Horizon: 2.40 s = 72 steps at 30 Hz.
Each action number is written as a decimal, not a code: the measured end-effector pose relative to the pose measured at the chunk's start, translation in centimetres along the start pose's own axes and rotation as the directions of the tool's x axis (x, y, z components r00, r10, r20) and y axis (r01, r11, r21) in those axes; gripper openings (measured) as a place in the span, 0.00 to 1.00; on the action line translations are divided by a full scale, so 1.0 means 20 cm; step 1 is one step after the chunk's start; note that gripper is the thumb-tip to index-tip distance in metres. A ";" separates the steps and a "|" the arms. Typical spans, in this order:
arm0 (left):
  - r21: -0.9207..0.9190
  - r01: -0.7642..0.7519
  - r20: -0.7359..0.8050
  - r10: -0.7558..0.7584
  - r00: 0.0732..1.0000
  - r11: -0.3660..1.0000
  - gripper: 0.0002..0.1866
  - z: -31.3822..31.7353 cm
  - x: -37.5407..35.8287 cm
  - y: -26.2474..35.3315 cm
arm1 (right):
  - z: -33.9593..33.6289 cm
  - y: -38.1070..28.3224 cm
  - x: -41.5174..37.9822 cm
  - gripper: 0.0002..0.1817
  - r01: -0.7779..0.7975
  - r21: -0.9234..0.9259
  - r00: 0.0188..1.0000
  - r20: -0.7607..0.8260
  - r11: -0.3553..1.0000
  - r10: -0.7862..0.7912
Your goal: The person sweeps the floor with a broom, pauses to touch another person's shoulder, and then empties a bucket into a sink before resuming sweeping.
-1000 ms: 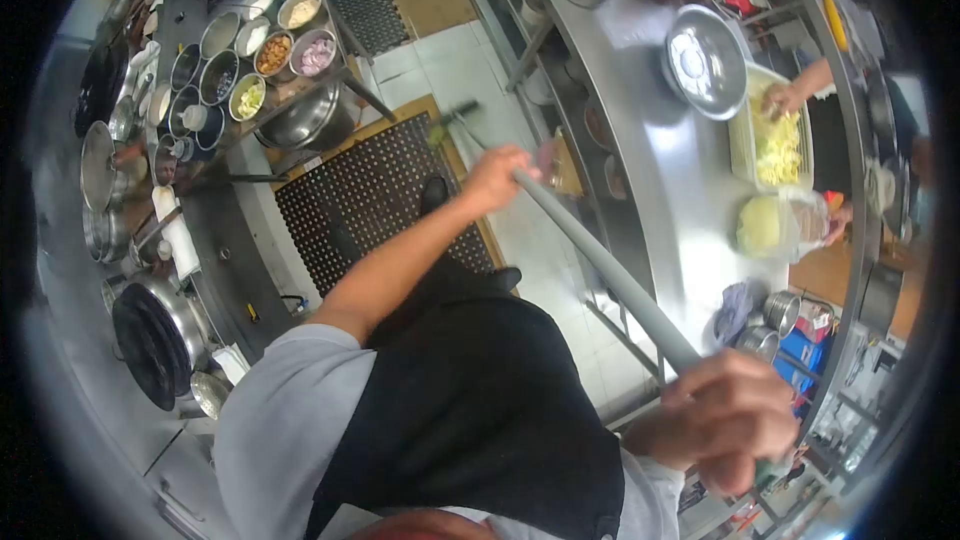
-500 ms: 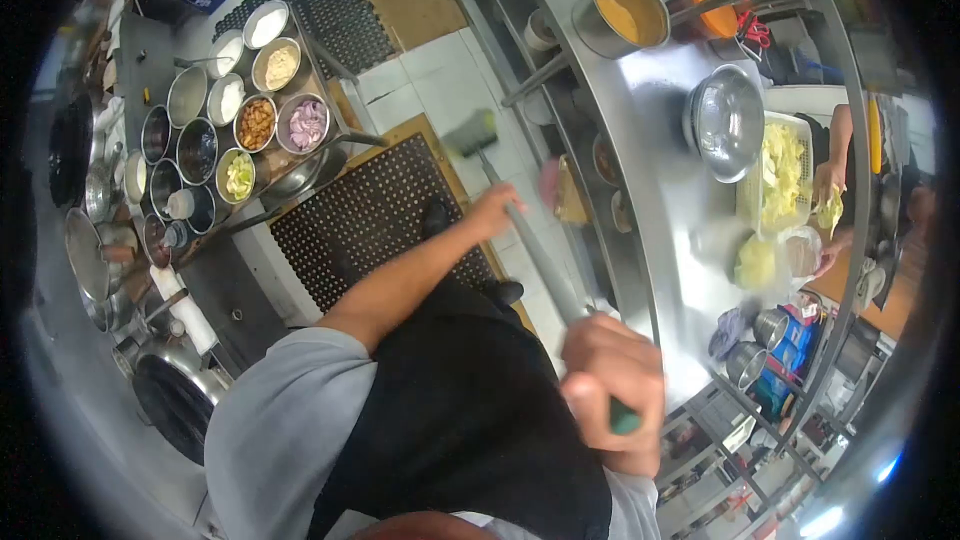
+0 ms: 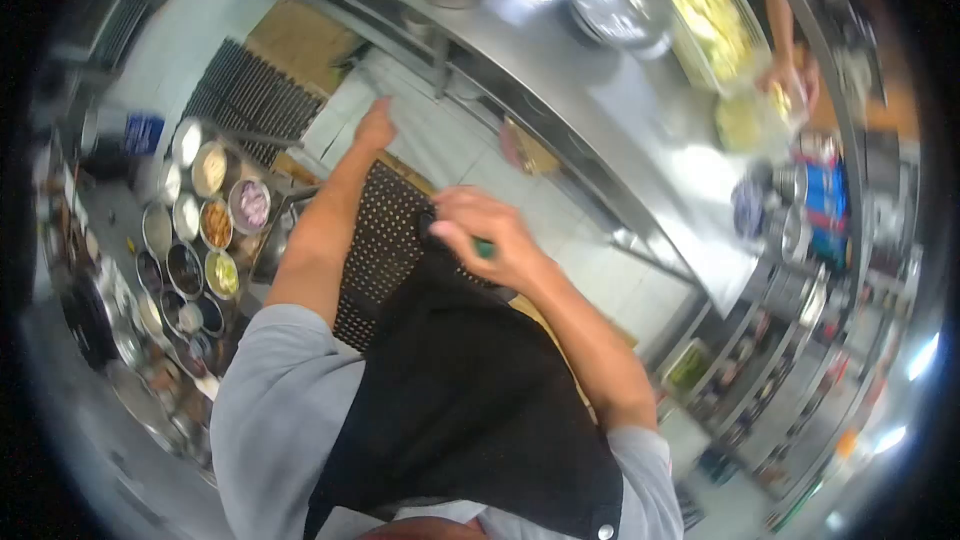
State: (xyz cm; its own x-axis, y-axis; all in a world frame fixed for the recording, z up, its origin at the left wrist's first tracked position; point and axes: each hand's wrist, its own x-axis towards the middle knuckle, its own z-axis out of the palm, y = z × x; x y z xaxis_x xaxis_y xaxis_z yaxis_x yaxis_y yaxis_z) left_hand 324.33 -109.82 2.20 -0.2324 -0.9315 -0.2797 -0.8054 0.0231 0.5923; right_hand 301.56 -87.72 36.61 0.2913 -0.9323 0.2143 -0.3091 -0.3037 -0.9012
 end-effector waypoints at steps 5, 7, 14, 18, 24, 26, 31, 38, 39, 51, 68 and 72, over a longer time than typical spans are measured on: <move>0.209 -0.072 0.230 0.022 0.973 0.975 0.29 0.29 -0.28 0.08 | 0.03 -0.04 -0.46 0.13 -0.127 -0.045 0.992 -0.034 0.991 0.125; 0.101 -0.502 0.295 0.456 0.840 0.859 0.19 0.63 -0.41 0.03 | -0.14 -0.25 -0.69 0.12 -0.201 -0.040 0.977 -0.076 0.979 0.198; -0.249 -0.573 0.563 0.598 0.571 0.781 0.14 1.23 -1.66 1.24 | -0.62 -1.03 -1.69 0.11 -0.427 -0.018 0.881 -0.233 0.904 0.412; -0.418 -0.669 0.424 0.784 0.454 0.614 0.13 1.54 -2.22 1.72 | -0.75 -1.31 -2.15 0.14 -0.417 -0.015 0.853 -0.351 0.909 0.386; -0.382 -0.732 0.325 0.823 0.465 0.564 0.11 1.42 -2.57 1.98 | -0.98 -1.38 -2.91 0.14 0.025 0.111 0.931 -0.366 0.993 0.018; -0.286 -0.738 0.334 0.785 0.521 0.612 0.13 1.44 -2.50 1.80 | -0.79 -1.26 -3.09 0.14 0.067 0.193 0.673 -0.733 0.979 0.099; -0.030 -0.737 0.589 0.608 0.533 0.675 0.14 1.70 -2.33 1.43 | -0.67 -1.01 -3.08 0.16 -0.102 0.425 0.615 -0.684 0.900 0.393; -0.365 -0.725 0.580 0.752 0.313 0.584 0.15 2.35 -2.82 2.01 | -0.76 -1.34 -3.07 0.25 -0.379 0.114 0.639 -0.685 0.918 0.349; -0.370 -0.723 0.580 0.753 0.311 0.583 0.15 2.35 -2.87 2.07 | -0.77 -1.36 -3.06 0.26 -0.338 0.063 0.624 -0.732 0.939 0.274; 0.147 -0.653 0.610 0.451 0.651 0.743 0.20 1.22 -1.95 1.53 | -0.79 -0.91 -2.81 0.07 -0.291 0.413 0.552 -0.664 0.863 0.504; -0.266 -0.695 0.588 0.684 0.431 0.668 0.07 2.24 -2.11 1.87 | -0.77 -1.10 -2.80 0.04 -0.457 0.170 0.559 -0.709 0.873 0.431; -0.349 -0.722 0.579 0.743 0.335 0.597 0.10 2.51 -2.57 2.22 | -0.87 -1.29 -3.07 0.07 -0.491 0.058 0.541 -0.762 0.869 0.357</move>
State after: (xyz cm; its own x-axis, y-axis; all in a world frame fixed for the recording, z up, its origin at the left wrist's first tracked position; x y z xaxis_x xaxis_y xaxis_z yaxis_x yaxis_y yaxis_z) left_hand 273.19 -42.63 4.83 -0.9922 -0.0844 -0.0913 -0.1230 0.5595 0.8197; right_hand 275.91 -26.00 53.20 -0.6420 -0.7623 0.0815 -0.3589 0.2049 -0.9106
